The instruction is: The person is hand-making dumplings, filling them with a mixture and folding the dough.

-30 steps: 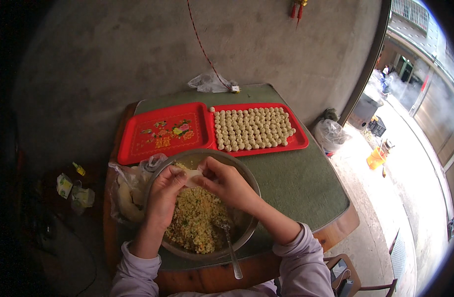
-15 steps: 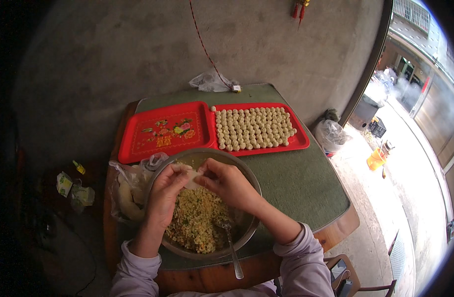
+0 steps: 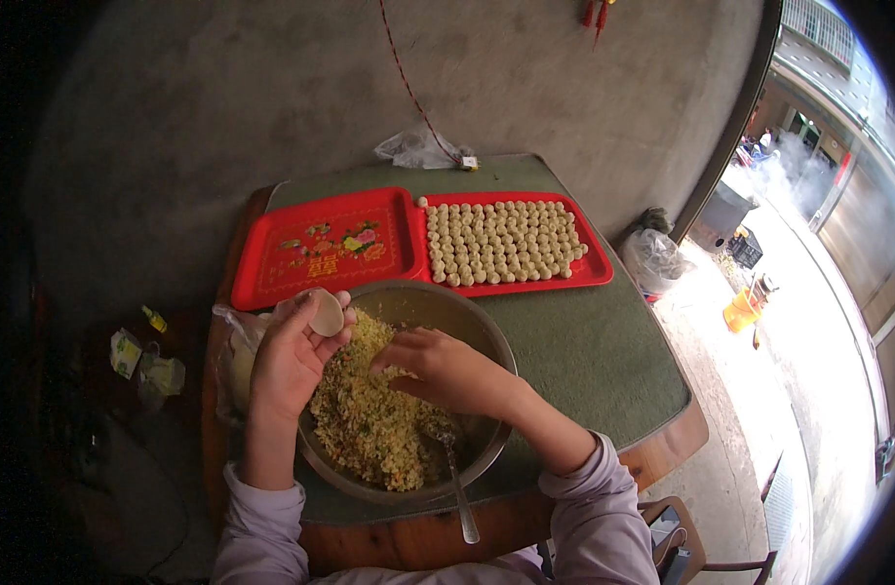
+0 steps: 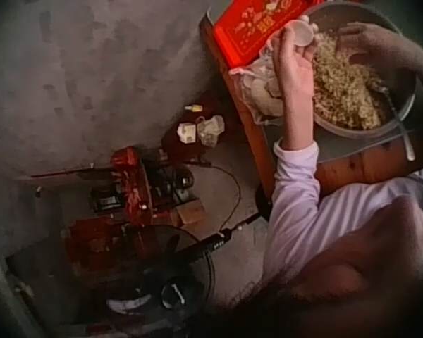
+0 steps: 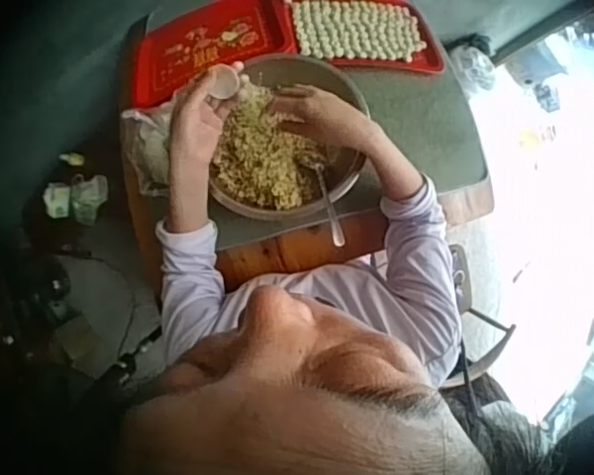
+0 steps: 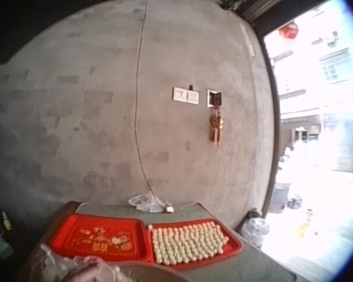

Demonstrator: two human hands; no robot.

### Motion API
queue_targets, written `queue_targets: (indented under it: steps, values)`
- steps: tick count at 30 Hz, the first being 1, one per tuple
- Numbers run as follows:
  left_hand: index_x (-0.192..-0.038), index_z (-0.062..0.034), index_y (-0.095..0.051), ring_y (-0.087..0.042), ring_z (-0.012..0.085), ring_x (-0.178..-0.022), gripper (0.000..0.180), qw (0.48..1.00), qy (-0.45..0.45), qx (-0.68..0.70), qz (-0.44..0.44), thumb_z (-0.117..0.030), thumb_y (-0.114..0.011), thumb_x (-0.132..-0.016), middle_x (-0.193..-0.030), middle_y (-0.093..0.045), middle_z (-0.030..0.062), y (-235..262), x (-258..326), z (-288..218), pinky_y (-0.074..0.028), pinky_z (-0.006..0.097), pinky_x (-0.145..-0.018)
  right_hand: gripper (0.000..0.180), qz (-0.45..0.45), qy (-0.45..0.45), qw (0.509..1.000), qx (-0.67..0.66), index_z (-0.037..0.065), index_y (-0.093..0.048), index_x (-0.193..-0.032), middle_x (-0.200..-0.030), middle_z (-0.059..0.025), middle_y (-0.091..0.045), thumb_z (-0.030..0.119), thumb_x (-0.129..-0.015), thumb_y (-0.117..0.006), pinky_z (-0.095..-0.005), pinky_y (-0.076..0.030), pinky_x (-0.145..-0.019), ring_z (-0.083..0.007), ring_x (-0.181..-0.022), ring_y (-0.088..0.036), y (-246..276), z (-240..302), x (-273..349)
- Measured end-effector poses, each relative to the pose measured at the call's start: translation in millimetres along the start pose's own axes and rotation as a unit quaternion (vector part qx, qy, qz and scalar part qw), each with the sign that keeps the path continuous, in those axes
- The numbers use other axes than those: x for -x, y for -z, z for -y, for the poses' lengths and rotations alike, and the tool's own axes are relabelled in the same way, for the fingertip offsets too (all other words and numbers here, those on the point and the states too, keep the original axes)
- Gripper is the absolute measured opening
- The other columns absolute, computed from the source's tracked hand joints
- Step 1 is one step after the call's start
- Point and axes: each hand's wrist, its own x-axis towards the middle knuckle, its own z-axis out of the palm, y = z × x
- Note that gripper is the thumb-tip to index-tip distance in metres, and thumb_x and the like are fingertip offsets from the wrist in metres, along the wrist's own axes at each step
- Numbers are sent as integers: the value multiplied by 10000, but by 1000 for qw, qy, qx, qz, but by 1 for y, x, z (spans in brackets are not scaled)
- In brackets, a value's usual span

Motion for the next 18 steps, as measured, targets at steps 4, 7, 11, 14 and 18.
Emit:
queue_targets:
  steps: [4,7,11,14,18]
  values:
    - [-1199,-18,-512,-523,270,-1195,269,982,65,178,-20,-110,-520,-947,-1278,-543,145,10,-4,-1,-479,343,-993,179,48,-1,990,129,106,-599,-1025,-918,-97,-608,115,-847,-597,-404,-495,-743,-333,-869,-607,13,15,1]
    - [-1306,3,-431,-429,264,-1286,355,985,36,171,-13,-101,-473,-969,-1380,-445,128,14,-3,-4,-425,353,-1066,229,72,-72,990,102,110,-589,-1077,-939,-119,-582,121,-847,-592,-415,-496,-755,-331,-874,-605,32,33,15]
    - [-1214,-19,-505,-461,275,-1262,274,979,8,198,-39,-103,-505,-953,-1351,-480,148,15,-6,-8,-421,361,-1057,304,154,-62,982,93,161,-620,-1111,-941,-73,-553,76,-819,-626,-371,-510,-713,-266,-838,-582,40,39,64]
    - [-1212,-29,-507,-459,279,-1262,273,977,-6,206,-48,-119,-510,-955,-1347,-479,148,21,-6,-12,-414,364,-1060,396,199,-22,974,105,167,-589,-1156,-932,-71,-516,91,-770,-636,-364,-507,-716,-256,-879,-552,36,62,74]
    - [-1210,-34,-509,-467,288,-1251,276,974,-3,219,-59,-135,-521,-953,-1325,-493,151,17,-5,-8,-415,368,-1058,439,264,-35,958,106,135,-560,-1165,-911,-74,-475,105,-733,-635,-352,-501,-717,-253,-887,-527,26,86,82]
